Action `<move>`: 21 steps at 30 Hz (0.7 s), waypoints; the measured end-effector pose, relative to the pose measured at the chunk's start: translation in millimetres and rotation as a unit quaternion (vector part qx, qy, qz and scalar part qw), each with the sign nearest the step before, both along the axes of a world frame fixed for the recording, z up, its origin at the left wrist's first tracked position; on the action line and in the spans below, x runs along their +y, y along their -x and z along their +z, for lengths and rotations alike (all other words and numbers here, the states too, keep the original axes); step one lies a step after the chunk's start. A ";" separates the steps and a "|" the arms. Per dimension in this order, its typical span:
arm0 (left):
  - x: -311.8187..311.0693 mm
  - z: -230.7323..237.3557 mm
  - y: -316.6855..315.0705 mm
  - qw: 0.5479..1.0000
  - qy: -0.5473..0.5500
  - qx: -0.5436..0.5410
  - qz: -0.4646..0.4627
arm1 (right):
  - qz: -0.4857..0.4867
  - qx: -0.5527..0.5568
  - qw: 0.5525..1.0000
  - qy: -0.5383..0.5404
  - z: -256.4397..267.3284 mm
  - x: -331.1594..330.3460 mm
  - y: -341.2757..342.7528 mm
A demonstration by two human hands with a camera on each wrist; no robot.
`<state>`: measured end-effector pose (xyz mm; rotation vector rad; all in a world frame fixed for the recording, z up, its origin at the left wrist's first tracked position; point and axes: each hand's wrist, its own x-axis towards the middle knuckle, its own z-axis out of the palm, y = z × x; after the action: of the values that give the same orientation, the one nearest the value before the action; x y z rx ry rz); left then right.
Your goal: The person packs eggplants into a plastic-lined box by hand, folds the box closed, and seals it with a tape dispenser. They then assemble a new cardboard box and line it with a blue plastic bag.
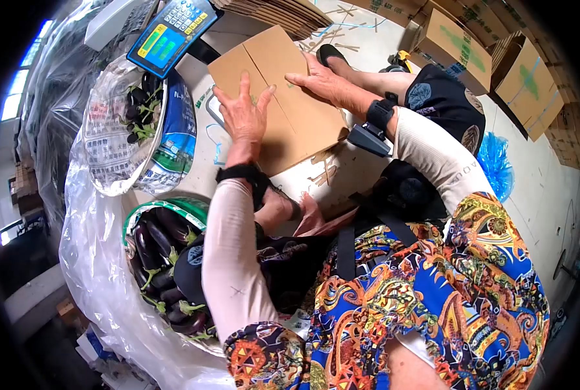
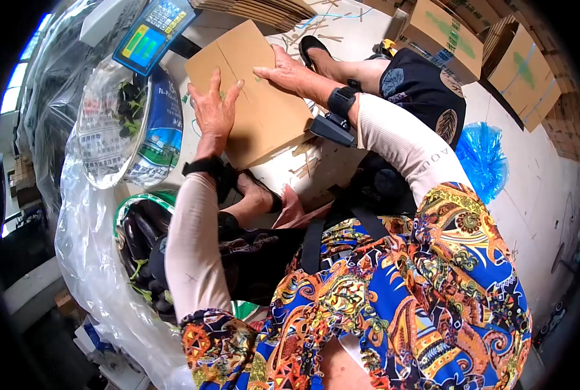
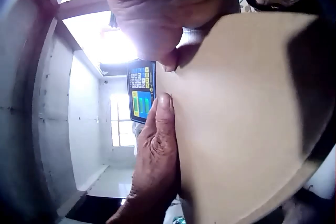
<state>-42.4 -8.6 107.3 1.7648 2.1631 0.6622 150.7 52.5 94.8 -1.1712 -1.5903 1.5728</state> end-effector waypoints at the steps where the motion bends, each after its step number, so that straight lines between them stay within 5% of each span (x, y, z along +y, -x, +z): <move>1: 2.4 -1.9 2.8 0.999 -0.002 0.038 -0.012 | 0.014 -0.053 0.998 0.002 1.7 3.4 -1.1; 7: 14.2 -15.9 16.5 0.985 0.015 0.141 -0.097 | 0.173 -0.288 0.942 0.008 18.9 40.0 -11.1; 10: 15.5 -11.1 21.6 0.983 0.026 0.142 -0.109 | 0.122 -0.305 0.941 -0.076 33.3 49.7 1.1; 12: 17.3 -5.8 24.1 0.979 0.044 0.154 -0.128 | 0.164 -0.348 0.922 0.051 59.0 71.0 15.9; 18: 40.7 -2.7 34.3 0.961 0.009 0.187 -0.205 | 0.202 -0.243 0.943 0.101 68.0 85.3 11.2; 21: 68.4 11.1 31.1 0.962 0.024 0.198 -0.186 | 0.208 -0.283 0.929 0.120 76.2 82.8 4.5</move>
<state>-73.5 59.9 118.4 2.3505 1.9532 0.1730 146.2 135.3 171.0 -1.6051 -2.1758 1.8389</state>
